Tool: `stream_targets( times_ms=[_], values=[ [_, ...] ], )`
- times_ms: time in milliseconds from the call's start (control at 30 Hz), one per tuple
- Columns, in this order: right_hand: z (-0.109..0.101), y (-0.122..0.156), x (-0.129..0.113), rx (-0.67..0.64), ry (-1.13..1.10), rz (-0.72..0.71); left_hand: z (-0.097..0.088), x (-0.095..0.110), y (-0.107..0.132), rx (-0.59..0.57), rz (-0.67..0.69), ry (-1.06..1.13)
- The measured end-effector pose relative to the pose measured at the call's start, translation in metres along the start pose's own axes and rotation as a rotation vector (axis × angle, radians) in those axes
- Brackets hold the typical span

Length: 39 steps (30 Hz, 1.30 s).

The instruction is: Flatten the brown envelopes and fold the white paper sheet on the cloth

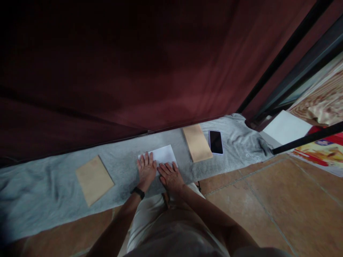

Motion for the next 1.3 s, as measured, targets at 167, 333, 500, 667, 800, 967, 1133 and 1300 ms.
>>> stream_targets(
  times_ms=[167, 333, 500, 667, 800, 967, 1133, 1300],
  values=[
    [0.004, 0.002, 0.005, -0.022, -0.011, 0.026, 0.003, 0.014, -0.002, -0.067, 0.102, 0.029],
    [0.003, -0.008, 0.023, 0.032, -0.067, 0.093, 0.003, 0.005, 0.000, -0.073, 0.123, 0.013],
    [0.001, -0.047, 0.037, 0.080, -0.043, 0.125, 0.002, 0.005, 0.000, -0.066, 0.119, -0.001],
    [0.005, -0.075, 0.047, 0.073, 0.035, 0.103, 0.001, 0.005, 0.000, -0.085, 0.129, 0.001],
    [0.004, -0.075, 0.055, 0.101, 0.092, 0.127, 0.003, 0.004, 0.000, -0.074, 0.130, 0.007],
    [-0.001, -0.070, 0.062, 0.146, 0.113, 0.178, 0.006, -0.001, 0.001, -0.026, 0.094, -0.006],
    [-0.006, -0.065, 0.068, 0.151, 0.108, 0.220, 0.007, -0.013, 0.004, 0.000, 0.034, 0.019],
    [-0.012, -0.057, 0.074, 0.155, 0.125, 0.241, 0.006, -0.023, 0.007, 0.025, -0.008, 0.031]
  ],
)
Point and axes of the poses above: each hand's wrist, its own y-axis away from the middle knuckle, its own z-axis out of the palm, x = y × z, the point moved 8 cm from there along -y, towards the middle knuckle, and after that the axes turned 13 degrees about -y, right-handed, at the moved point
